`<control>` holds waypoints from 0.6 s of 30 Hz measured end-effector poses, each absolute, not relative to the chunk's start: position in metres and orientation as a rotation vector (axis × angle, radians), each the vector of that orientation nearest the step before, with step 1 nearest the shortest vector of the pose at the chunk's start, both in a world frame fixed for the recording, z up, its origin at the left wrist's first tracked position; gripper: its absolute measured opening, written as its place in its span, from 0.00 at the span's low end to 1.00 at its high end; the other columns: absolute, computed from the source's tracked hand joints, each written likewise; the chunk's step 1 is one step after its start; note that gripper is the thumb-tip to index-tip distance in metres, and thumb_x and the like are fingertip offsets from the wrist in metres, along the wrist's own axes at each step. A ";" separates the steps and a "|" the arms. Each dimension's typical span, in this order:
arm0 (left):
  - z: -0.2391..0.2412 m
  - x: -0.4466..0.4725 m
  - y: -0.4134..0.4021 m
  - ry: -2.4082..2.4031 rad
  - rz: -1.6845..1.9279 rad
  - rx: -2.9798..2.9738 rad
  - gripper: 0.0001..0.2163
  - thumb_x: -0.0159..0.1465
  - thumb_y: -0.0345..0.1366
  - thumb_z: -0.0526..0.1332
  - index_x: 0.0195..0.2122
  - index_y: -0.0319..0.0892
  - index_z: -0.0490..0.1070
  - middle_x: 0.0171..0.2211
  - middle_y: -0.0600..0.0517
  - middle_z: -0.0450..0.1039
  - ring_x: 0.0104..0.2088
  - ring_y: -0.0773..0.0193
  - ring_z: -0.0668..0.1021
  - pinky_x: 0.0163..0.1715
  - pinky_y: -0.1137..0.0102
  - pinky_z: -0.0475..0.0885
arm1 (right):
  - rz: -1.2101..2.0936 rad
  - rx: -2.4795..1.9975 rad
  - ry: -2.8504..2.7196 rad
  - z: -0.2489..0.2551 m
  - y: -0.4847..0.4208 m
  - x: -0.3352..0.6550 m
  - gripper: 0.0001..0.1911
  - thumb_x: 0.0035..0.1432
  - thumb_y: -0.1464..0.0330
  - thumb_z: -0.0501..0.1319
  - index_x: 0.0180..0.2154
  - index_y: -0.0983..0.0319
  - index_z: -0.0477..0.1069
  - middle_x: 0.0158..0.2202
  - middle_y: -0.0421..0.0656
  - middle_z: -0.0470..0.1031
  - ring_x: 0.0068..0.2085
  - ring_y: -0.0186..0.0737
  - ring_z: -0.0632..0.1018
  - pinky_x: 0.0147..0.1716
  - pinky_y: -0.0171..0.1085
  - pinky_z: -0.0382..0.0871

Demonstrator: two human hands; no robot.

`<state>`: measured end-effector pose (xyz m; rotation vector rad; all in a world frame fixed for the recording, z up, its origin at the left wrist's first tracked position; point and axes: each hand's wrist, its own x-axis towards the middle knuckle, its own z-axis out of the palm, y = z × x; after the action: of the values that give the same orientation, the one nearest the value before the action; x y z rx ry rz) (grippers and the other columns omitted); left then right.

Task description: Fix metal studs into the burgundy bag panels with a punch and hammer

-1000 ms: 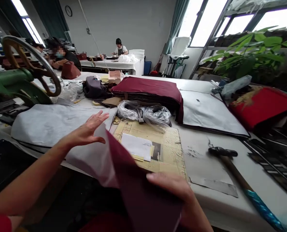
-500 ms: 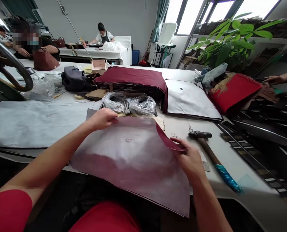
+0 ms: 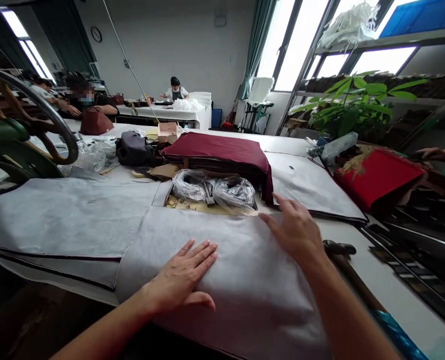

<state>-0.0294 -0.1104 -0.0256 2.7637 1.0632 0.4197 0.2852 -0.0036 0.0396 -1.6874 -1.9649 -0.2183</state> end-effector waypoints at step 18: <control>-0.023 -0.031 -0.107 1.054 0.513 2.469 0.48 0.63 0.67 0.55 0.73 0.38 0.47 0.74 0.40 0.45 0.74 0.48 0.51 0.73 0.47 0.46 | 0.478 -1.665 -2.513 0.021 0.183 0.040 0.15 0.68 0.61 0.64 0.52 0.62 0.73 0.52 0.47 0.74 0.50 0.45 0.77 0.50 0.48 0.75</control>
<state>-0.0305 -0.1075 -0.0225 2.4690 1.0540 0.5129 0.0400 0.1834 0.0211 -1.6654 -2.5129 0.4783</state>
